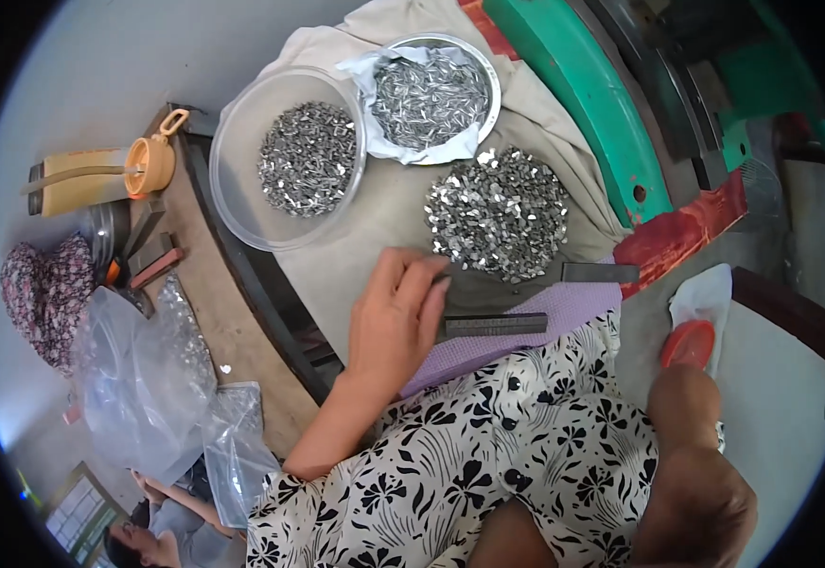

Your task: Picking small metal pieces from bowls and manually arranging them on a strip before using a press machine.

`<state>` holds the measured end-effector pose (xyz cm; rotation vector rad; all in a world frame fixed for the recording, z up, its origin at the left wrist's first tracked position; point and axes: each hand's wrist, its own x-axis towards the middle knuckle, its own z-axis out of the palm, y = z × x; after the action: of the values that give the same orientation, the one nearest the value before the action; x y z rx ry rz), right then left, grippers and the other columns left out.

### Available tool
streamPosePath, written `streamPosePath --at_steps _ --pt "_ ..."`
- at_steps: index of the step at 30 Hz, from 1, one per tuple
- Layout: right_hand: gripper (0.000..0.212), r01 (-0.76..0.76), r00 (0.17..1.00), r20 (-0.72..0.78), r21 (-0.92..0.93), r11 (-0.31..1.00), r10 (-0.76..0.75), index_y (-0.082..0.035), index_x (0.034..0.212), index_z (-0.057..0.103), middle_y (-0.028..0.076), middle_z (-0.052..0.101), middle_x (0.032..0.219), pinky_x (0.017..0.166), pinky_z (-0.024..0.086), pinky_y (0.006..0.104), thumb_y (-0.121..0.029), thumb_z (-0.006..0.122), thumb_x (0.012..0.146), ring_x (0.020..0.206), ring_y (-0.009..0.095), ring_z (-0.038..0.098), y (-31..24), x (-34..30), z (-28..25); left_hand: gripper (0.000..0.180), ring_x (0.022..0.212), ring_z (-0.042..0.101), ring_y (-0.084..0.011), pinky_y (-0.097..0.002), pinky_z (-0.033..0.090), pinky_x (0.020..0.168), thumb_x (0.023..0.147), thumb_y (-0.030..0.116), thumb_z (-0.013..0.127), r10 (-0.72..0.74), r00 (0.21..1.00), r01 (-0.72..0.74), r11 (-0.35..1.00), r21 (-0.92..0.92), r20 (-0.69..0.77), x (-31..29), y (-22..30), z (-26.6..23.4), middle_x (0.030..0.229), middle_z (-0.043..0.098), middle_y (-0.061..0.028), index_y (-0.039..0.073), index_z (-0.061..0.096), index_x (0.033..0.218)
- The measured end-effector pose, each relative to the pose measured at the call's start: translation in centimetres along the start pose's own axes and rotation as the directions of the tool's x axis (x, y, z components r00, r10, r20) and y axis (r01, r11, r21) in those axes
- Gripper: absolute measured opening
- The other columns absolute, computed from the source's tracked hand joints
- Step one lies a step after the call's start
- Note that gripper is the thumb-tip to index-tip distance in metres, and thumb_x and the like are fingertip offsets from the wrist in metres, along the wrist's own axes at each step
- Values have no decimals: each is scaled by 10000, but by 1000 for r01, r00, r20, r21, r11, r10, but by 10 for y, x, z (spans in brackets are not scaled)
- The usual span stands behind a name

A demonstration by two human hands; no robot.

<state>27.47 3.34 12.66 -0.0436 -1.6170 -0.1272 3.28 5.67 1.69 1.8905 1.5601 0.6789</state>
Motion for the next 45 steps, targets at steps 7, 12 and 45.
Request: streamPosePath --at_steps 7,12,45 --pt "228 173 951 -303 369 913 -58 -87 1014 683 -61 654 907 739 520 237 -6 630 808 798 64 635 28 -4 19 190 800 633 -340 -421 512 683 859 25 679 -34 999 34 999 -24 15 9 0 9 982 575 -123 41 645 1045" --pt "368 167 952 -305 459 873 -22 -124 1138 725 81 662 1251 810 552 342 12 639 806 1099 157 657 6 -11 17 117 766 626 -317 -415 506 656 827 25 702 3 1000 -3 1000 31 12 14 -1 8 934 575 -109 31 640 927" --pt "253 -538 225 563 -608 584 795 -188 901 754 39 612 1254 1012 323 406 -124 818 665 1199 324 442 29 -119 40 143 655 462 -164 -307 433 594 863 128 657 -598 801 155 238 -959 -19 -24 72 -75 780 483 -54 17 569 846"
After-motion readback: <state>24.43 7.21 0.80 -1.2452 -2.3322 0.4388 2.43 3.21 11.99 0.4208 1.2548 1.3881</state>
